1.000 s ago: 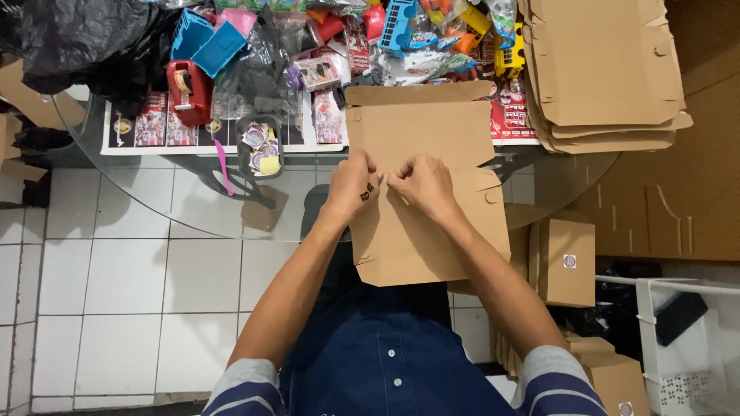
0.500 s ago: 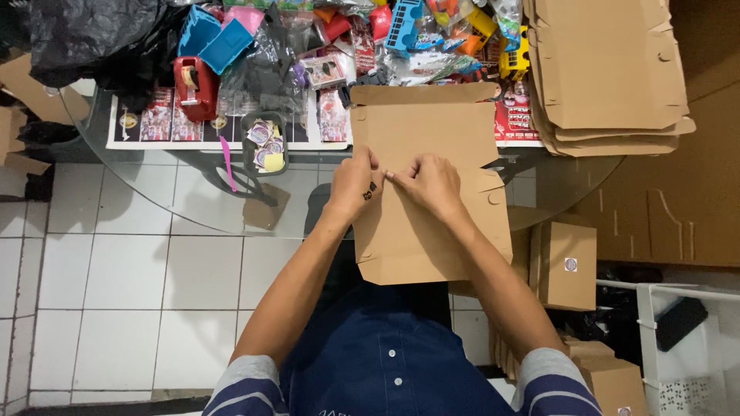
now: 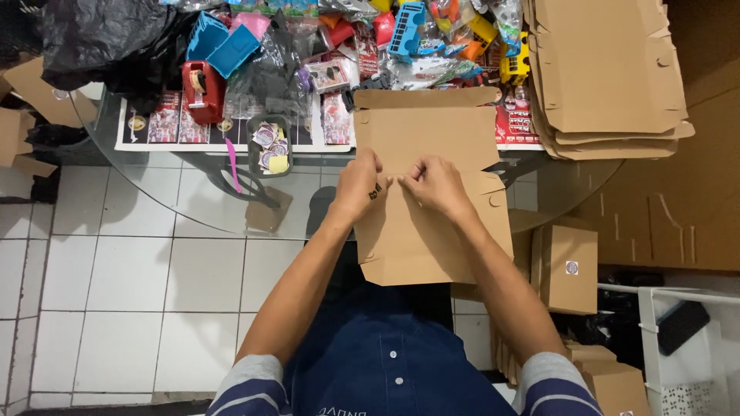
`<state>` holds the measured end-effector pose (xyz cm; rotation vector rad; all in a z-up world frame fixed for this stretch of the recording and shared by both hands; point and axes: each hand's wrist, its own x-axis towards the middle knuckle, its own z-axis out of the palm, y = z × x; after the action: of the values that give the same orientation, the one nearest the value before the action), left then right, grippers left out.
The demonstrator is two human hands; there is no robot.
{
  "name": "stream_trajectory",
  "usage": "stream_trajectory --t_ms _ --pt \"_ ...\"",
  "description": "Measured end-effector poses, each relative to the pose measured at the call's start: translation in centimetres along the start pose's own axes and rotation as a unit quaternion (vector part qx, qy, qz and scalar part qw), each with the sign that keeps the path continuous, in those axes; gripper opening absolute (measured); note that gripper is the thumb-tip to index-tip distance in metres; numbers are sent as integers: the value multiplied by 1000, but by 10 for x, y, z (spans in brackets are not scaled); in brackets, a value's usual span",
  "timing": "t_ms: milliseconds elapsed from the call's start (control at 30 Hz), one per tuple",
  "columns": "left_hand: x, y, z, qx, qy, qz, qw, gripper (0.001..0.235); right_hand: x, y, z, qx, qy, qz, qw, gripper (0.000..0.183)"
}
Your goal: The person assembles a flat cardboard box by folding the side flaps and securing them with adhesive tape. They use a red tape dispenser to apply tape to the seams and press the flaps down to form the box structure.
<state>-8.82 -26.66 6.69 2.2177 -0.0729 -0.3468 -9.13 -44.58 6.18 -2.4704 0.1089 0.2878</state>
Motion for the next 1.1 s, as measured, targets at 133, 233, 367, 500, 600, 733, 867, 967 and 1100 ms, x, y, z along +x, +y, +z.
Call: stream_trajectory --t_ms 133,233,367,500,600,733,867,967,1100 --pt "5 -10 0 -19 -4 2 1000 15 -9 -14 -1 -8 25 8 1000 31" --pt "5 -17 -4 -53 -25 -19 998 18 -7 -11 1 -15 21 -8 1000 29" --pt "-9 -29 -23 -216 -23 -78 973 30 7 14 9 -15 29 -27 999 25" --pt "-42 -36 -82 -132 246 69 958 22 -2 15 11 -1 49 -42 998 25" --pt "-32 -69 -142 -32 436 17 899 37 -6 13 9 -6 50 -56 997 21" --pt "16 -138 -193 119 438 -82 887 73 -9 12 10 -7 52 -62 997 22" --pt "51 -156 -201 132 318 -189 920 78 -10 11 13 -37 55 -49 997 23" --pt "63 -165 -199 125 332 -181 917 55 -9 15 16 -35 59 -44 997 22" --pt "76 -184 -200 119 359 -145 914 43 -9 15 16 -29 56 -36 997 23"
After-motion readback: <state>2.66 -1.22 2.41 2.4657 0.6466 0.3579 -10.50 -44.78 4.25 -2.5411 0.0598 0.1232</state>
